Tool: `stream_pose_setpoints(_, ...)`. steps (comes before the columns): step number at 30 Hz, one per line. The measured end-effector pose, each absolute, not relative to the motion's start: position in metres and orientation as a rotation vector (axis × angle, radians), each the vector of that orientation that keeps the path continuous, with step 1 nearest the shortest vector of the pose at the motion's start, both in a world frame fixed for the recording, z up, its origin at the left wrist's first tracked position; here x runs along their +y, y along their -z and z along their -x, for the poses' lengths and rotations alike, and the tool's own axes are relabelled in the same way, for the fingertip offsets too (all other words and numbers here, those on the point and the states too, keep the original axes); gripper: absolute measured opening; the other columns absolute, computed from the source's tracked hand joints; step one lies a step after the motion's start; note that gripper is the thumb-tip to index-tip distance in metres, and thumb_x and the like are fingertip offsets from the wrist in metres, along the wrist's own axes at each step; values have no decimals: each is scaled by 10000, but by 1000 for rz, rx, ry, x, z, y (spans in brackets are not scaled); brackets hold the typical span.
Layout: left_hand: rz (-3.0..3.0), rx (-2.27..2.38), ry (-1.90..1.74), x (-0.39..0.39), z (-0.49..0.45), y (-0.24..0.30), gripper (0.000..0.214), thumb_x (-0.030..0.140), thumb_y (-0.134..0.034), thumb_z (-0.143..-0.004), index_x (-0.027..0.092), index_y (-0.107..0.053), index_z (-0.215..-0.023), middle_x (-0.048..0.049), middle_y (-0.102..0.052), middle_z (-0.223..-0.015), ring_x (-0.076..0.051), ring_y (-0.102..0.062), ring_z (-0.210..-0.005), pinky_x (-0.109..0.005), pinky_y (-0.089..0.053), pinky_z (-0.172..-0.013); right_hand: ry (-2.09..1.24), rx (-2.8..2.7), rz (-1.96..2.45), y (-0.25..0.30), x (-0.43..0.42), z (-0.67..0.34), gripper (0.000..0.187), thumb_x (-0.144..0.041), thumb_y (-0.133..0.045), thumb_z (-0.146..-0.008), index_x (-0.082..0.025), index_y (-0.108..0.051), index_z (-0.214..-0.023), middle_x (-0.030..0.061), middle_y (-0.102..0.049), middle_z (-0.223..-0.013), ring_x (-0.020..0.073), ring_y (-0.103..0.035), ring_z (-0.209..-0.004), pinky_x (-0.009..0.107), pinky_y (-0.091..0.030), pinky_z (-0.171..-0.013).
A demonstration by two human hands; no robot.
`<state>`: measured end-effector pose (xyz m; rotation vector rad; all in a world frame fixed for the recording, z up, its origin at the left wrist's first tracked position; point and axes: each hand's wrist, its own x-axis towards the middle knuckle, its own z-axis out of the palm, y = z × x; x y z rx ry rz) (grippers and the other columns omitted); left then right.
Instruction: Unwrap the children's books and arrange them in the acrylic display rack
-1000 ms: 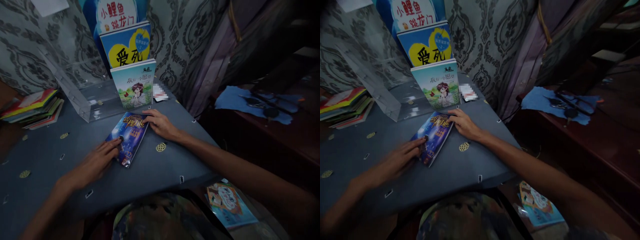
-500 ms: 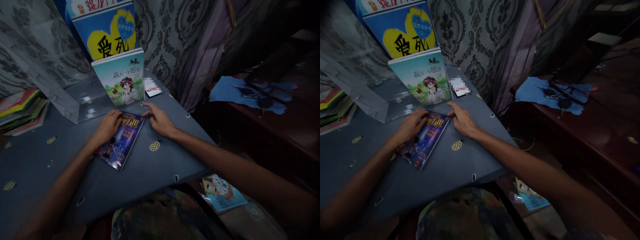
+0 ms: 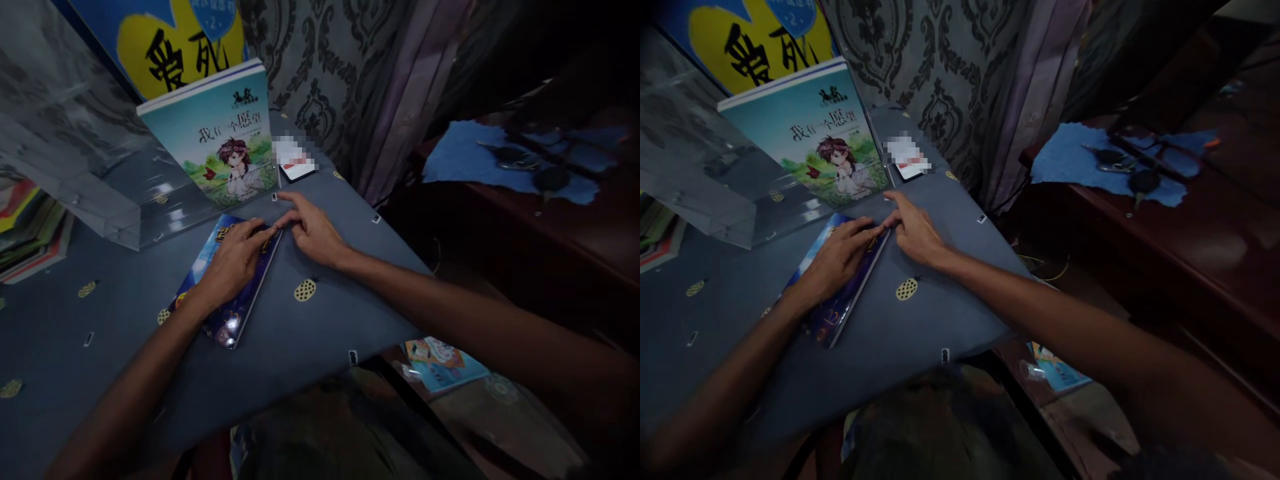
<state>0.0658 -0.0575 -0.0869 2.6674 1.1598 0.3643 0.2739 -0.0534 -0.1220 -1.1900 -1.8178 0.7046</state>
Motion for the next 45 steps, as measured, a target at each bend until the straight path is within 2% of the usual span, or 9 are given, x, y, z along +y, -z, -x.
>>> stream_pose_setpoints(7, -2765, 1373, -337, -69, -82, 83, 369, 422, -539, -975, 207, -630, -1260, -111, -605, -1201, -297, -542, -1132, -473, -476, -1010, -671, -1800, 1224, 120, -55, -274, 699, -41, -408, -781, -217, -430, -1458, 22, -774, -985, 206, -709, -949, 436, -545, -988)
stream_pose_setpoints(13, -2830, 1637, -96, -83, -99, 74, 201, 331, -537, -960, 166, -624, -1034, -137, -663, -1089, -321, -580, -1094, -431, -505, -922, -654, -1805, 1223, 120, -55, -275, 695, -51, -395, -782, -221, -428, -1455, 26, -776, -978, 210, -706, -944, 431, -538, -983)
stream_pose_setpoints(18, -2822, 1707, -2, -88, -106, 65, 229, 296, -472, -988, 154, -647, -1031, -141, -713, -1092, -307, -630, -1092, -358, -523, -754, -604, -1803, 1179, 123, -54, -277, 703, -52, -402, -773, -211, -412, -1458, 24, -775, -958, 213, -705, -922, 430, -549, -955)
stream_pose_setpoints(22, -2824, 1712, 4, -89, -106, 60, 256, 274, -455, -994, 144, -675, -1013, -132, -740, -1070, -298, -664, -1067, -346, -517, -701, -597, -1780, 1180, 123, -54, -278, 707, -53, -414, -766, -202, -414, -1457, 30, -773, -945, 216, -699, -896, 434, -544, -945)
stream_pose_setpoints(27, -2850, 1686, -81, -89, -104, 64, 263, 265, -462, -991, 142, -694, -999, -133, -750, -1074, -299, -674, -1064, -355, -535, -717, -531, -1738, 1151, 118, -56, -280, 723, -40, -406, -765, -205, -413, -1468, 20, -752, -940, 192, -671, -842, 403, -532, -920)
stream_pose_setpoints(31, -2855, 1698, -80, -90, -105, 69, 262, 298, -502, -984, 137, -701, -1037, -147, -735, -1177, -323, -654, -1128, -378, -562, -733, -486, -1858, 1153, 116, -60, -279, 687, -32, -399, -787, -199, -454, -1450, 24, -719, -937, 185, -654, -841, 360, -522, -874)
stream_pose_setpoints(35, -2861, 1562, -138, -88, -93, 68, 271, 349, -534, -992, 155, -705, -1075, -133, -715, -1242, -303, -640, -1168, -396, -580, -845, -481, -2012, 1152, 118, -62, -277, 642, -42, -416, -803, -183, -493, -1425, 46, -708, -960, 198, -652, -843, 355, -518, -824)
stream_pose_setpoints(39, -2790, 1520, -198, -89, -55, 64, 308, 364, -495, -1021, 183, -689, -1176, -103, -695, -1282, -285, -620, -1190, -456, -544, -991, -488, -2021, 1170, 119, -65, -277, 619, -49, -434, -815, -188, -500, -1414, 59, -722, -980, 208, -669, -851, 378, -532, -840)
stream_pose_setpoints(45, -2613, 1841, -148, -108, -19, 71, 403, 336, -448, -1035, 181, -591, -1380, -132, -610, -1424, -319, -558, -1278, -498, -578, -944, -593, -2016, 1100, 118, -54, -276, 629, -44, -431, -815, -205, -476, -1421, 88, -734, -1065, 248, -696, -983, 475, -562, -922)
